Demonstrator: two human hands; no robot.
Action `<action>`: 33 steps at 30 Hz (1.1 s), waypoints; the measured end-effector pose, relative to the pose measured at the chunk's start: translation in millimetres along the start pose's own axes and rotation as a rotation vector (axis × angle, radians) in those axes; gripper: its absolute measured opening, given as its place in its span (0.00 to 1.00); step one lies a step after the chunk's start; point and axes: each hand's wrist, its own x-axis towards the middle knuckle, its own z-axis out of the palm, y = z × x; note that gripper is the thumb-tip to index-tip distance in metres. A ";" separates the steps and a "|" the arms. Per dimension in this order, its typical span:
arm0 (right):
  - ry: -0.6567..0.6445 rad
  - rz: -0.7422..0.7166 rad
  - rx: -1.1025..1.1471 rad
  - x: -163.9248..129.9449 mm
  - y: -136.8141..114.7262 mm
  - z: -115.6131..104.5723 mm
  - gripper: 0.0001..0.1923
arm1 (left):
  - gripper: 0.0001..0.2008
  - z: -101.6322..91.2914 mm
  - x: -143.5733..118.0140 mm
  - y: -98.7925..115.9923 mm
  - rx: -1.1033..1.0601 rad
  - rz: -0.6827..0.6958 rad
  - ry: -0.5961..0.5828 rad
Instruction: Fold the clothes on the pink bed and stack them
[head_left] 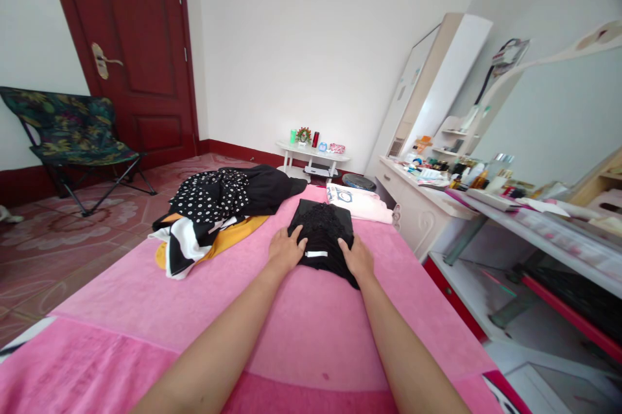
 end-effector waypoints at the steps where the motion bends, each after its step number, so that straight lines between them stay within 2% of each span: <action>1: 0.006 -0.004 0.001 0.1 0.4 -0.1 0.33 | 0.26 -0.5 -1.4 -0.1 0.000 0.000 0.012; 6: 0.039 -0.033 0.012 0.5 1.8 2.9 0.34 | 0.27 -1.9 -3.4 -0.9 -0.014 0.003 0.072; 12: 0.068 -0.053 0.053 9.2 7.9 8.2 0.34 | 0.31 -3.6 -2.4 0.0 -0.055 -0.066 0.100; 15: -0.041 -0.053 0.138 31.6 15.9 1.9 0.36 | 0.32 -4.8 -1.9 2.7 -0.092 -0.106 0.102; 18: -0.159 0.019 0.237 61.6 22.1 -6.3 0.38 | 0.36 -5.4 0.1 5.5 -0.109 -0.161 0.120; 21: -0.232 0.058 0.263 82.4 22.2 -7.1 0.30 | 0.40 -6.8 4.2 6.0 -0.083 -0.243 0.096; 23: -0.276 0.051 0.264 85.0 18.6 -4.5 0.24 | 0.38 -9.5 8.1 3.5 -0.075 -0.280 0.030; 24: -0.278 0.046 0.256 82.5 15.8 -3.5 0.25 | 0.36 -11.7 10.4 1.5 -0.079 -0.285 -0.011; 26: -0.239 0.035 0.222 70.1 7.3 -3.9 0.32 | 0.31 -18.2 15.2 -3.2 -0.095 -0.278 -0.076; 28: -0.175 -0.032 0.193 49.1 -5.6 -7.7 0.42 | 0.28 -27.6 19.7 -6.5 -0.104 -0.247 -0.069; 29: -0.152 -0.093 0.198 36.3 -13.6 -10.3 0.43 | 0.28 -33.3 21.4 -6.9 -0.105 -0.216 -0.039; 31: -0.142 -0.243 0.274 9.3 -31.0 -15.4 0.39 | 0.28 -45.6 23.2 -4.5 -0.111 -0.126 0.012; 33: -0.220 -0.372 0.442 -14.3 -46.6 -18.3 0.33 | 0.30 -57.3 21.9 1.1 -0.116 -0.027 0.015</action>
